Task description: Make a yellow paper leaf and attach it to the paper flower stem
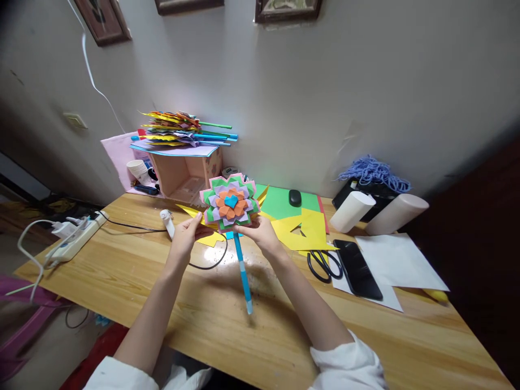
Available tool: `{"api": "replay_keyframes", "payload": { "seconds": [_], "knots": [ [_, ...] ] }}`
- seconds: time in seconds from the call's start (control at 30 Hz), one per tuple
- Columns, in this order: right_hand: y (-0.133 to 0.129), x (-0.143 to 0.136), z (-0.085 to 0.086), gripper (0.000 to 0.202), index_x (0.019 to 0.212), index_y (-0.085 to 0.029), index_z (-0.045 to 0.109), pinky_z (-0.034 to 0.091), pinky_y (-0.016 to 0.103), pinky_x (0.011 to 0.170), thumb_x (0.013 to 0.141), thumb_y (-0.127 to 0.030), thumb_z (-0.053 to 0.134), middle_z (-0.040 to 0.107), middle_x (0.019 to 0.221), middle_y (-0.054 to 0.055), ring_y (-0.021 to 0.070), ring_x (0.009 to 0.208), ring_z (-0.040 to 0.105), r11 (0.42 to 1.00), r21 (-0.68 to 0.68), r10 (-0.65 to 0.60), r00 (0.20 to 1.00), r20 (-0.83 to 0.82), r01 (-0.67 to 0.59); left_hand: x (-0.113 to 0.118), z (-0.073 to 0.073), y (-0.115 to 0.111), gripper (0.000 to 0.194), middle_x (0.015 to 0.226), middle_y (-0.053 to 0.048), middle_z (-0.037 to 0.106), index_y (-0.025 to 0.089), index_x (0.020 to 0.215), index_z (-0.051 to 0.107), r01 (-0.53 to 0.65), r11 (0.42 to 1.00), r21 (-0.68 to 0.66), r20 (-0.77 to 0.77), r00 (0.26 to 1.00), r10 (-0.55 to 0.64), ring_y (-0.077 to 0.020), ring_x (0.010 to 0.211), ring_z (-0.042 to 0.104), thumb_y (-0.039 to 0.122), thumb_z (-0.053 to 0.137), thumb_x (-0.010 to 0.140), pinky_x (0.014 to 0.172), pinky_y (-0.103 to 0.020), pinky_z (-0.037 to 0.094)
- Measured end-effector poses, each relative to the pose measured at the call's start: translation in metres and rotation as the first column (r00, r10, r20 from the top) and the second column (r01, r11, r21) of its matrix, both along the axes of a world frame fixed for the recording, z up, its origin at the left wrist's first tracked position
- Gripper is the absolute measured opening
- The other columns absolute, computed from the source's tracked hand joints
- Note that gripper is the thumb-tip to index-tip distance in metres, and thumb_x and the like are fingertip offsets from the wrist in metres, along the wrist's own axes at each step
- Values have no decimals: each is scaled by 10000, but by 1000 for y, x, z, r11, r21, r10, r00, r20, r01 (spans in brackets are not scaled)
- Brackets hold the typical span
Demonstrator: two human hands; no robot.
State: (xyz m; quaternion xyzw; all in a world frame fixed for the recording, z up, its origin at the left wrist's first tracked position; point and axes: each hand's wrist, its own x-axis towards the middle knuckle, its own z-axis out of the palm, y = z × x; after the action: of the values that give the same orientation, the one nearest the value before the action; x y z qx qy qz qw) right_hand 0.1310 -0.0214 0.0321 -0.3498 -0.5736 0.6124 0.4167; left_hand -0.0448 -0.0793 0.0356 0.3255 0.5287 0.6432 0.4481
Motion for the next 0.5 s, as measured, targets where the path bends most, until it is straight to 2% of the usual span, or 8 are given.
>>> {"api": "replay_keyframes", "payload": {
  "seconds": [0.23,0.37,0.5],
  "knots": [
    [-4,-1,5,387,829,-147,640,491,341,772,517,-328,782,703,873,70,238,855,637,999,-17,-31,1000,-2,31,-10,16,9,347,519,-32,634,136,602,639,97,995,10,-107,990,-96,-194,504,636,481,670,621,542,-307,546],
    [-2,-1,2,411,867,-145,633,498,342,760,536,-344,773,699,889,75,239,855,637,999,2,-33,999,1,33,-14,24,11,294,497,-13,621,143,537,615,88,996,29,-215,973,-80,-181,472,616,417,691,612,514,-285,528],
    [-1,-3,-2,424,867,-144,629,504,351,760,528,-352,776,699,896,80,251,866,637,999,4,-35,999,6,35,-22,26,17,300,475,-17,609,138,518,611,59,997,44,-302,952,-43,-178,459,605,405,662,646,469,-260,498]
  ]
}}
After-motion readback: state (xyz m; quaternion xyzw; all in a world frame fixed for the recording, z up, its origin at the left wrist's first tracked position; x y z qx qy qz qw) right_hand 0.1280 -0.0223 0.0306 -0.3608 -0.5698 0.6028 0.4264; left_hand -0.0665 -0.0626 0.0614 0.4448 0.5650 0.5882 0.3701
